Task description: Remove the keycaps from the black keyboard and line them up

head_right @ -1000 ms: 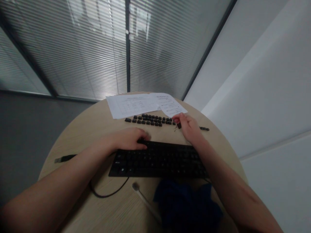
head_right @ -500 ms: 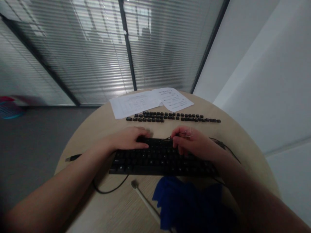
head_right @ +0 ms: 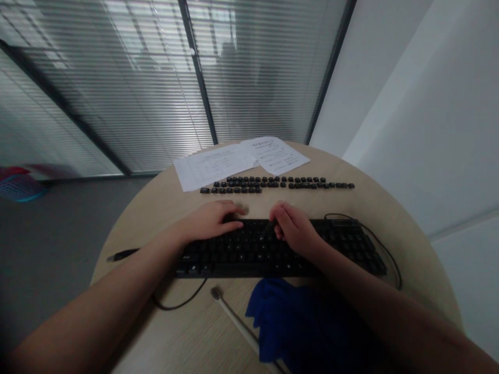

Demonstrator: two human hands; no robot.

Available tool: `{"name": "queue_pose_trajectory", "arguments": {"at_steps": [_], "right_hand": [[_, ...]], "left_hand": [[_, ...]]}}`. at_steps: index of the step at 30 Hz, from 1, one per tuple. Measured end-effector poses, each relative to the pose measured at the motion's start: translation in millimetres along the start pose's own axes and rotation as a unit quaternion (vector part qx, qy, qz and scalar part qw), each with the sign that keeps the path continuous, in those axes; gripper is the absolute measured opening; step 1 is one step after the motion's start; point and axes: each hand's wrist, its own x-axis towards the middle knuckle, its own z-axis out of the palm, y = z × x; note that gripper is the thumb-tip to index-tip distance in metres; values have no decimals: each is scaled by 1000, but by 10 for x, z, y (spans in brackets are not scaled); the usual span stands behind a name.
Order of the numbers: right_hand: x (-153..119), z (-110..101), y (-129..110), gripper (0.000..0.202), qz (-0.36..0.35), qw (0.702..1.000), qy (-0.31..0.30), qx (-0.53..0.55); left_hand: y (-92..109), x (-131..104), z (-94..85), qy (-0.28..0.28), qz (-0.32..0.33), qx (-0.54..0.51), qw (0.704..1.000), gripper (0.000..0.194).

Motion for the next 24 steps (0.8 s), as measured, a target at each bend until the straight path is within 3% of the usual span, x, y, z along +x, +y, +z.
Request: {"name": "queue_pose_trajectory", "arguments": {"at_steps": [15,24], "right_hand": [[3,170,5,59,-20,1000,-11,12],[-36,130,7,62,-67,998,14,-9]], "left_hand": [[-109,-7,-76,-37,-11,-13,999,29],[-149,-46,-120,-20,-45,-72,996,47]]}}
